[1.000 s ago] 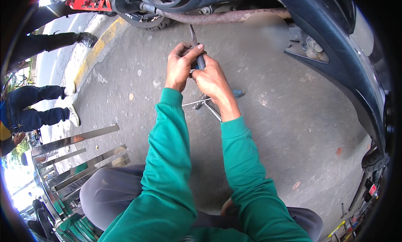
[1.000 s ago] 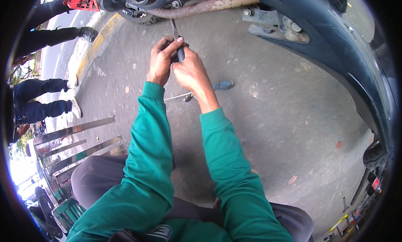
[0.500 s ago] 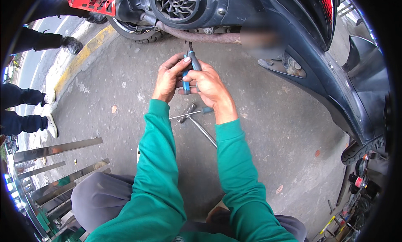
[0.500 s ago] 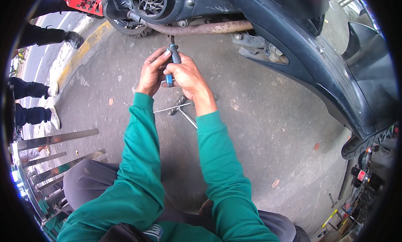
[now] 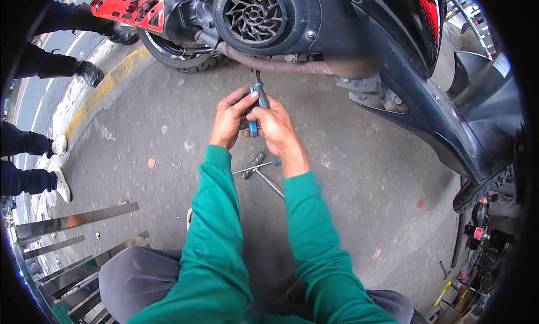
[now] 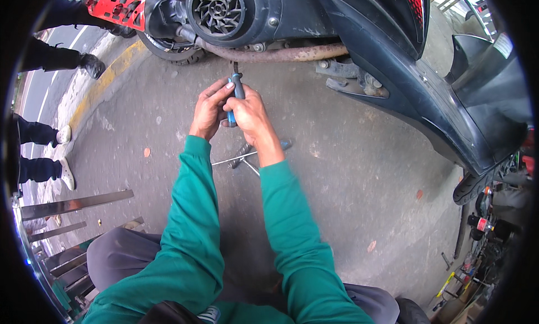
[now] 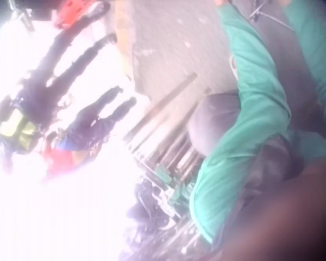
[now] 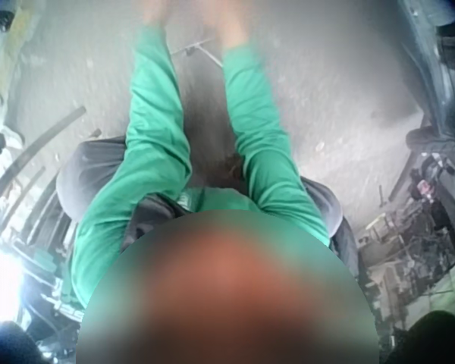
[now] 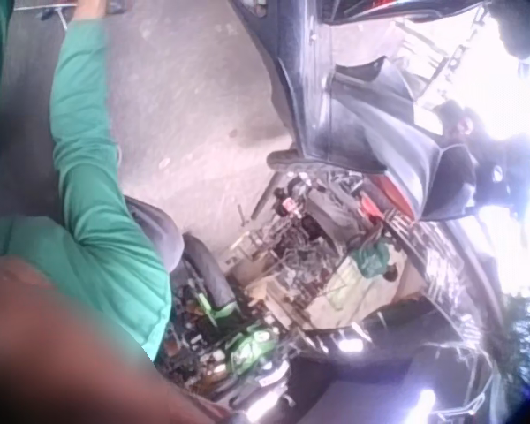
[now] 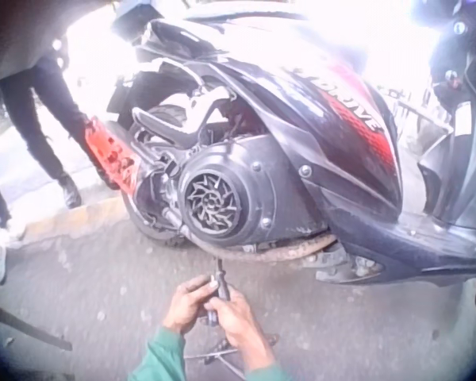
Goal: The person squats beside a motorcycle and uses pliers and a hammer to work on a component near the rear wheel and exhaust. They repeatedly grip, adjust, and tap the part while other people stand nearby.
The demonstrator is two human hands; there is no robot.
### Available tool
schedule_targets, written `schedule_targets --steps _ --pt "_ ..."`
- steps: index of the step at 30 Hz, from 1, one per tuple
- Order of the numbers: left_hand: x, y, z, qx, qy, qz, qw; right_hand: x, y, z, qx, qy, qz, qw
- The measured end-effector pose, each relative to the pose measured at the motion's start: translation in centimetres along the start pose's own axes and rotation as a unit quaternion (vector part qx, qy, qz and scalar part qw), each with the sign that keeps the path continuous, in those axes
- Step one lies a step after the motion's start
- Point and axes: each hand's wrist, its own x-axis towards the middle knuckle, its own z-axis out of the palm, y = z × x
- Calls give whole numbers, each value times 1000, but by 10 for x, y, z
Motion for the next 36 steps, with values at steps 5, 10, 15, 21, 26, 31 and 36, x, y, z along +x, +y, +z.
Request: schedule_targets --steps 5,10,15,21,26,31,36 --pt "4 4 -14 11 -13 -18 1000 5 23 24 7 69 -55 996" --pt "5 30 -27 159 -55 0 986 18 42 54 -27 140 -91 985" --pt "11 43 -32 256 -74 11 964 25 53 73 -179 263 -113 941" --pt "24 39 -42 251 -87 -12 964 36 71 80 -100 275 -157 943" --pt "32 45 -44 326 -82 -9 942 52 77 76 -24 227 -225 947" --pt "33 45 -39 394 -39 8 918 48 81 70 164 129 -146 967" --pt "36 44 -34 422 -40 51 904 60 87 73 -92 263 -210 937"
